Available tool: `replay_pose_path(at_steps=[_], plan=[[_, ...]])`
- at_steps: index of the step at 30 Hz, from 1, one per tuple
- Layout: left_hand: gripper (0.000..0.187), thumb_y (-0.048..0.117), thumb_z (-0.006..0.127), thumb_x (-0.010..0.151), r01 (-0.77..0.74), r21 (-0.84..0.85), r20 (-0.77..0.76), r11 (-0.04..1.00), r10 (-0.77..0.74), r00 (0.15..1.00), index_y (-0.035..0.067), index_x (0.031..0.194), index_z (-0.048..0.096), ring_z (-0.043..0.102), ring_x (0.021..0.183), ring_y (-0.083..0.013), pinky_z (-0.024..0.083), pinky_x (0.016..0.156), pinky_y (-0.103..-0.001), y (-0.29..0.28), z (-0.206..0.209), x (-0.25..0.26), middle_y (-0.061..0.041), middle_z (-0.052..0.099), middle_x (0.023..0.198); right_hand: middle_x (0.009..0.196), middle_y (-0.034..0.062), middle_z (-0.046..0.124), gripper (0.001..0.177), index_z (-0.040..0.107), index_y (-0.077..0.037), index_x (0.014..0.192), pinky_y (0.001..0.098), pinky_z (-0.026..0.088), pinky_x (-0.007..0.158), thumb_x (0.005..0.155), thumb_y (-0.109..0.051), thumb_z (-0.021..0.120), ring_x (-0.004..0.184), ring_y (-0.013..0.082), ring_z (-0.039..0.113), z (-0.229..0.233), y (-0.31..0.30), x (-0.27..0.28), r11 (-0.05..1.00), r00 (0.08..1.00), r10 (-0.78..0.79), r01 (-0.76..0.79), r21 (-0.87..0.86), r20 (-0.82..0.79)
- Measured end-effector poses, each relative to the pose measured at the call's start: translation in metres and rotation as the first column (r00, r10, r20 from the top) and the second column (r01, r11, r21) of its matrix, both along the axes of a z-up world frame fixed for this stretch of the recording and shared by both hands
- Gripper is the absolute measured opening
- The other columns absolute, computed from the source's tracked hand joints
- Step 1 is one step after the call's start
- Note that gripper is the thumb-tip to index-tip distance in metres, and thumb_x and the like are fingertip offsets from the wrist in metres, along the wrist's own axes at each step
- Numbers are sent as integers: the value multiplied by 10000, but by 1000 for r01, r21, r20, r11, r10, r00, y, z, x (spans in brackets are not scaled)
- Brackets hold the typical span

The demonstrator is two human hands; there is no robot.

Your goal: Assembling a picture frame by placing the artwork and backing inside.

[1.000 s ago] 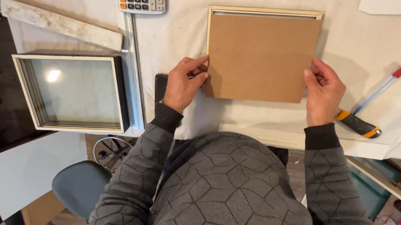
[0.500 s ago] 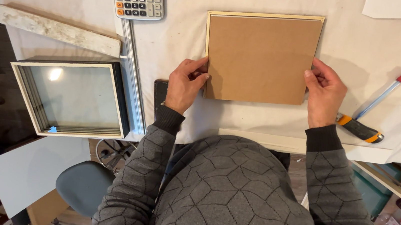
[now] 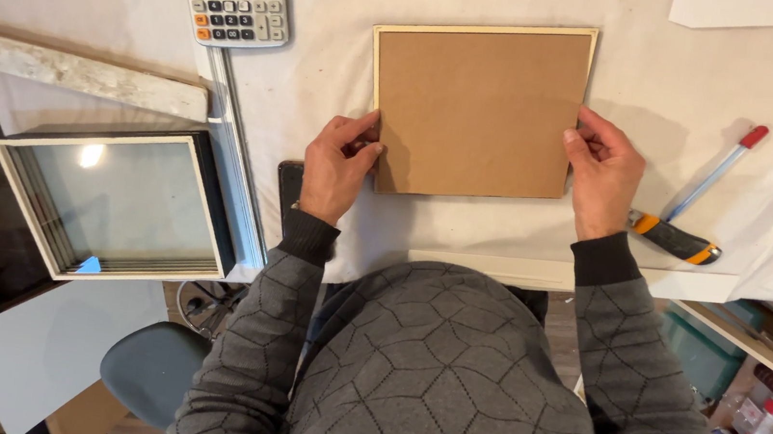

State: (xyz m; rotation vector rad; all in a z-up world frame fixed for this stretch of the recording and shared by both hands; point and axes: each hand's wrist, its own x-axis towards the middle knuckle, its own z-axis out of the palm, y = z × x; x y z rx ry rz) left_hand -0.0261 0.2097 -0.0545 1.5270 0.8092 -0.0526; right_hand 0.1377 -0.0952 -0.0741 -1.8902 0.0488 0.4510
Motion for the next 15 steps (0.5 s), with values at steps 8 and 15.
replay_pose_path(at_steps=[8, 15], plan=[[400, -55, 684, 919, -19, -46, 51, 999, 21, 998, -24, 1318, 667, 657, 808, -100, 586, 682, -253, -2, 2, 1, -41, 635, 1013, 971, -5, 685, 331, 704, 13, 1296, 202, 542, 759, 966, 27, 727, 832, 49, 624, 6, 5, 1, 999, 1000, -21, 21, -48, -3], [392, -39, 689, 924, -43, -45, -23, 998, 42, 999, -10, 1314, 662, 657, 812, -96, 611, 681, -260, -4, 12, 4, -33, 656, 1020, 963, 1, 689, 336, 696, 6, 1297, 209, 557, 772, 963, 9, 731, 831, 54, 629, 19, 13, 2, 998, 1000, -12, 11, -60, -18]])
